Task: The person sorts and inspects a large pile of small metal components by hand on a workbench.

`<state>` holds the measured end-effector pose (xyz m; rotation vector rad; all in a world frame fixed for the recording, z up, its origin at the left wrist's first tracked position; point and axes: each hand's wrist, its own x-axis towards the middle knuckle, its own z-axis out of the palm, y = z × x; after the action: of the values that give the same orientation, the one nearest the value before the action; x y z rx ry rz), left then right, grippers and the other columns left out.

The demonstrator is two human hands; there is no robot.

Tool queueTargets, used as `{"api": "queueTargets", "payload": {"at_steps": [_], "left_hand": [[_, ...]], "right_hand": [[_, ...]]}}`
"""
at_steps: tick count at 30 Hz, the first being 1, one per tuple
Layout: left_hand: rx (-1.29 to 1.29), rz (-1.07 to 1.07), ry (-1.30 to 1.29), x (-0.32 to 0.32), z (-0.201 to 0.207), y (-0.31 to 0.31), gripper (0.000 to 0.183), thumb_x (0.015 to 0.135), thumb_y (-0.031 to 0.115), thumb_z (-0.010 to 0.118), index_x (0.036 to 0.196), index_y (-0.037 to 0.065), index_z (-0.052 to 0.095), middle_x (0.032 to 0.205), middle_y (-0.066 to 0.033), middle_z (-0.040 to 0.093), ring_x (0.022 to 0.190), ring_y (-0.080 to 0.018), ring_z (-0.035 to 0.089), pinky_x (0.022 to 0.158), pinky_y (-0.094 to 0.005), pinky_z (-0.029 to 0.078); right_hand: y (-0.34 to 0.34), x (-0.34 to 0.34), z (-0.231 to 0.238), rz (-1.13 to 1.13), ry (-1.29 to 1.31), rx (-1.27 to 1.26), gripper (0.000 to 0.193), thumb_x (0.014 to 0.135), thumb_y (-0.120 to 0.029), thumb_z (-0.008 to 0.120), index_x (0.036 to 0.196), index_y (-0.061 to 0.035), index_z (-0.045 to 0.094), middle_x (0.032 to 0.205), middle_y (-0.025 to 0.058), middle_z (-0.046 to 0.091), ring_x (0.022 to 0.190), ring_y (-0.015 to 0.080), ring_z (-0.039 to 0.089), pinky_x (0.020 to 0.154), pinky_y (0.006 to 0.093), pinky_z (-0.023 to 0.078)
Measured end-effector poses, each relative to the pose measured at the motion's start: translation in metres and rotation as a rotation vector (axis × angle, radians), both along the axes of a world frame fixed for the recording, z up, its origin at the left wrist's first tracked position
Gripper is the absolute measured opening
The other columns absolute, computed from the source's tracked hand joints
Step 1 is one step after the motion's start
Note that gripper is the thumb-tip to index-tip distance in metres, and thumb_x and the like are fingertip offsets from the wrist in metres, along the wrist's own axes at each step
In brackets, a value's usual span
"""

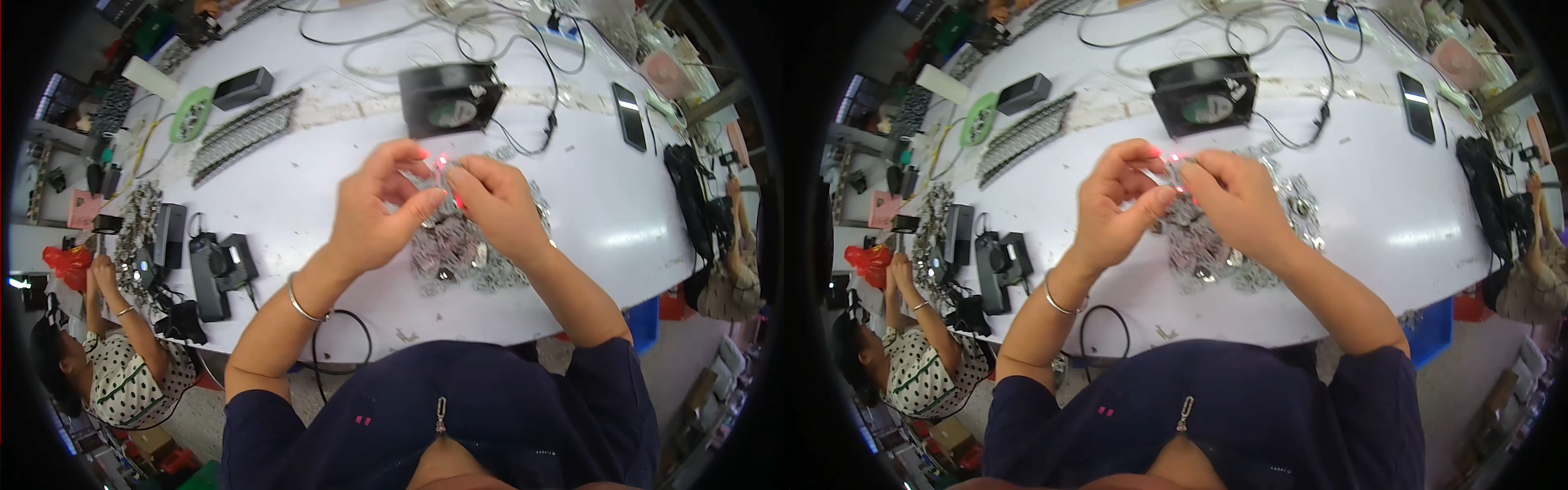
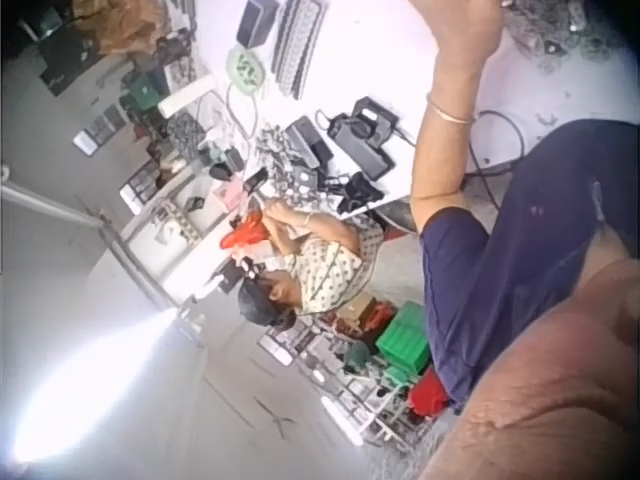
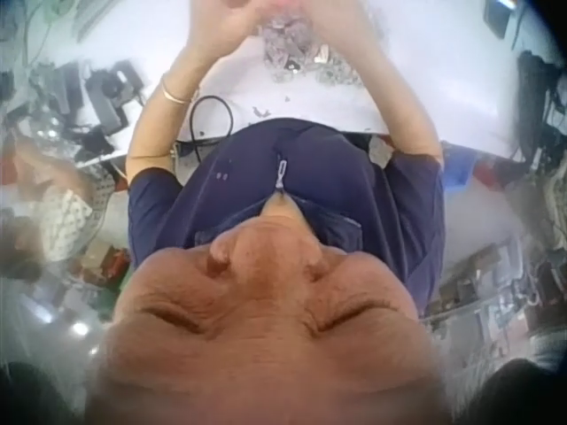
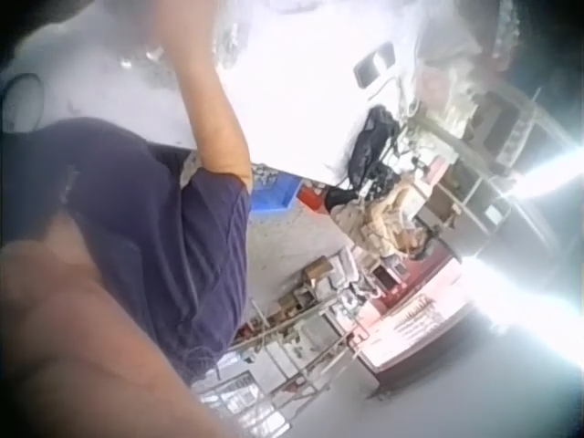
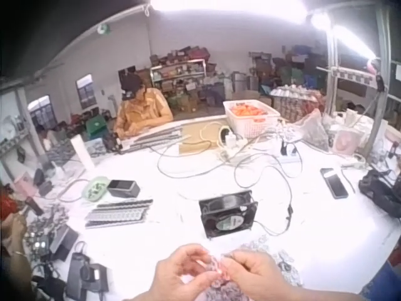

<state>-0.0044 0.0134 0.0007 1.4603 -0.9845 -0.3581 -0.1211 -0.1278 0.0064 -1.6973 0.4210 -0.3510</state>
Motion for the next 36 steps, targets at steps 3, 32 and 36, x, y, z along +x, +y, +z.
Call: {"api": "queueTargets", "payload": {"at_steps": [3,32,36], "left_hand": [[0.143,-0.178,0.404,-0.004,0.001,-0.003,0.033,0.086,0.003,0.070,0.117,-0.001,0.058,0.088,-0.0049,0.066,0.075,-0.0072,0.062,0.065,-0.0212,0.052],[-0.042,0.024,-0.765,0.014,-0.010,-0.024,0.023,0.076,0.000,0.074,0.098,0.004,0.069,0.088,-0.0103,0.071,0.075,-0.0245,0.068,0.064,-0.0308,0.055],[-0.061,0.015,-0.855,0.014,-0.012,-0.027,0.023,0.074,-0.001,0.074,0.096,0.004,0.067,0.085,-0.0087,0.070,0.072,-0.0235,0.067,0.061,-0.0313,0.054]], "right_hand": [[0.004,-0.008,0.001,-0.002,-0.057,-0.066,0.027,0.095,-0.019,0.057,0.077,0.0010,0.060,0.061,-0.0001,0.049,0.059,0.0047,0.043,0.052,0.0245,0.035],[-0.029,-0.009,-0.018,0.113,-0.076,-0.033,0.027,0.094,-0.021,0.058,0.080,0.0015,0.060,0.061,-0.0008,0.047,0.057,0.0061,0.040,0.050,0.0262,0.034],[-0.029,-0.011,-0.020,0.106,-0.093,-0.062,0.028,0.093,-0.020,0.058,0.075,0.0009,0.055,0.059,-0.0004,0.043,0.056,0.0069,0.038,0.049,0.0279,0.033]]}}
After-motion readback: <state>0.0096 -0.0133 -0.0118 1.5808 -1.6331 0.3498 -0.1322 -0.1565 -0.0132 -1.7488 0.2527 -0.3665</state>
